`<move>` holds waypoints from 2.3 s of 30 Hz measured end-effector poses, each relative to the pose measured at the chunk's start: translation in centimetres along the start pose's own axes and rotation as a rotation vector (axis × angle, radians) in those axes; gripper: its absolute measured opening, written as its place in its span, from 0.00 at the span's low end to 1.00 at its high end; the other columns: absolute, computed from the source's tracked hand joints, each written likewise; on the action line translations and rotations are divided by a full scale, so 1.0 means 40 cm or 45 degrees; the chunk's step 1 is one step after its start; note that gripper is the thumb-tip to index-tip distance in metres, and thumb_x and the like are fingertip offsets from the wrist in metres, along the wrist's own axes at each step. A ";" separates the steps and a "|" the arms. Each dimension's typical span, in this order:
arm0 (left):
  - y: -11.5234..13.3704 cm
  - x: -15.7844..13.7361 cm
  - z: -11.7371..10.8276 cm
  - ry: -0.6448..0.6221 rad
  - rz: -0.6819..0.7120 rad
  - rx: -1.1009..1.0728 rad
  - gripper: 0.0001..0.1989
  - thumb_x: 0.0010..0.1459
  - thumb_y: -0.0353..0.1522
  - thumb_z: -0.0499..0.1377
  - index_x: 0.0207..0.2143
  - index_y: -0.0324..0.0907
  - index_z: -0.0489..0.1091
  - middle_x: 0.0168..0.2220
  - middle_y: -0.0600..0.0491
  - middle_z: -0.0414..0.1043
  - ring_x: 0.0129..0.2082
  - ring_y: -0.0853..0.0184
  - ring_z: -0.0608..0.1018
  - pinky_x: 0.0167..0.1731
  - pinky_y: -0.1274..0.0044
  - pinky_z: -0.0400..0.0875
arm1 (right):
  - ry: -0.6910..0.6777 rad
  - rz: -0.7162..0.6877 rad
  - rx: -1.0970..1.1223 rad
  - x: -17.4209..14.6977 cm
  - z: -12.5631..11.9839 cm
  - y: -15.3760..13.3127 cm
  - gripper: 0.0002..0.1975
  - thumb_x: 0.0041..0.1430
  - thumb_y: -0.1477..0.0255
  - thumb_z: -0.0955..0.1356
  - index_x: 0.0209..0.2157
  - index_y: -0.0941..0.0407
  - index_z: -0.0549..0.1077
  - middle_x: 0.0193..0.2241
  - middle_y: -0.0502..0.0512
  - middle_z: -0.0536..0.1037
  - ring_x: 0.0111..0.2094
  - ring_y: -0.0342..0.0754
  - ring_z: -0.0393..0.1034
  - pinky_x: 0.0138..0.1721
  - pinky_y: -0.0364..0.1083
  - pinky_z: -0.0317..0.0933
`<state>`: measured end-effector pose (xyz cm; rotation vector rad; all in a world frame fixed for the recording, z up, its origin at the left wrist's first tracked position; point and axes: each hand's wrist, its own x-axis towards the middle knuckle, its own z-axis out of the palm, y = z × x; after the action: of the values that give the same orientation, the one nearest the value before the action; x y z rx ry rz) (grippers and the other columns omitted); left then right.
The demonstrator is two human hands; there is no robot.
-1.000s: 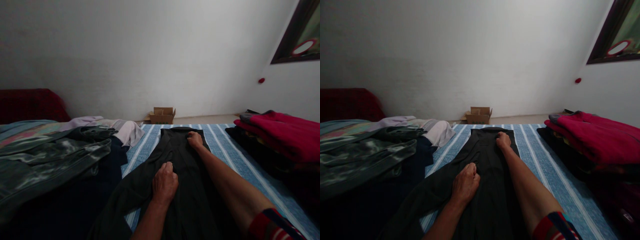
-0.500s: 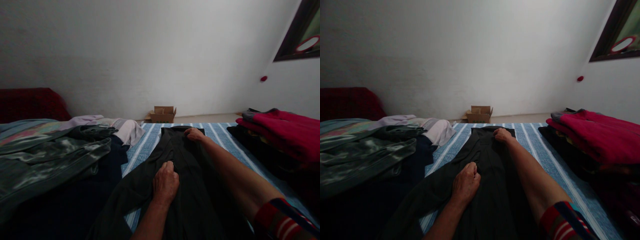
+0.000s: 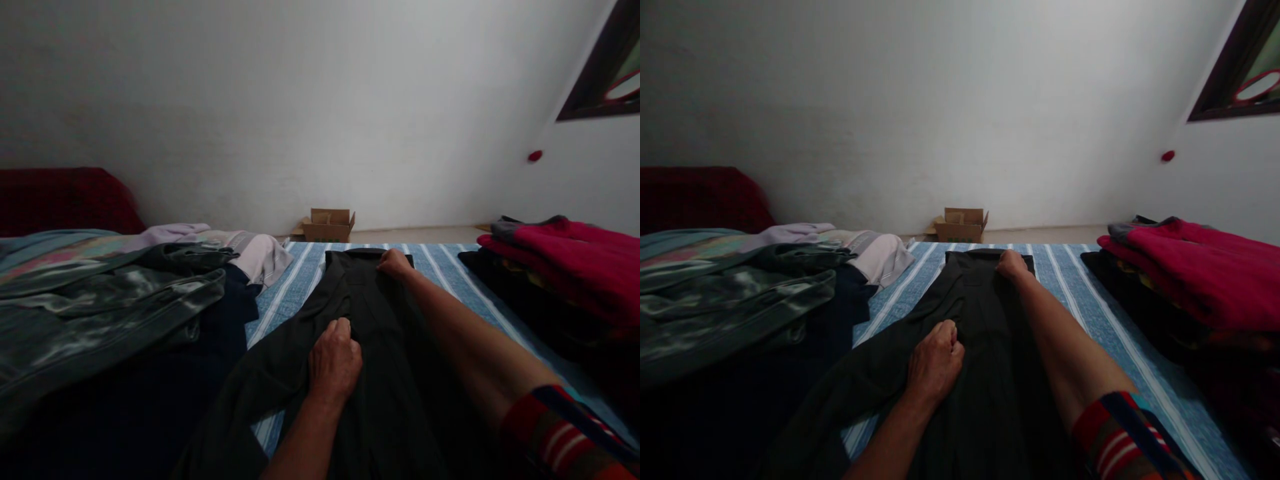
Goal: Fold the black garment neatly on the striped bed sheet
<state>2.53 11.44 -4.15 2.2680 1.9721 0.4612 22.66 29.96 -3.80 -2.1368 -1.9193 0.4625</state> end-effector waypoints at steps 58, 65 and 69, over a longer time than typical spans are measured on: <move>0.086 -0.195 -0.149 -0.186 0.531 0.106 0.15 0.50 0.26 0.52 0.43 0.40 0.63 0.49 0.48 0.64 0.50 0.64 0.66 0.49 0.74 0.60 | 0.404 -0.609 -0.409 -1.079 0.144 -0.023 0.17 0.51 0.82 0.63 0.43 0.65 0.72 0.48 0.70 0.70 0.50 0.62 0.62 0.38 0.53 0.65; 0.086 -0.377 -0.163 -0.409 0.932 0.186 0.22 0.47 0.22 0.52 0.47 0.41 0.61 0.56 0.46 0.58 0.57 0.61 0.59 0.54 0.69 0.54 | 0.221 -0.525 -0.327 -1.091 0.079 -0.069 0.11 0.51 0.83 0.62 0.33 0.61 0.73 0.32 0.62 0.72 0.34 0.55 0.66 0.32 0.52 0.62; 0.086 -0.375 -0.136 -0.322 0.919 0.266 0.11 0.55 0.24 0.50 0.40 0.41 0.64 0.49 0.45 0.66 0.50 0.61 0.66 0.50 0.69 0.58 | 0.197 -0.458 -0.281 -1.087 0.044 -0.085 0.11 0.50 0.83 0.61 0.32 0.60 0.73 0.32 0.62 0.72 0.34 0.54 0.66 0.32 0.50 0.60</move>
<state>2.49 -4.47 -0.47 2.9544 1.0852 -0.0003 14.88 -12.88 -0.74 -1.8178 -2.2825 0.0168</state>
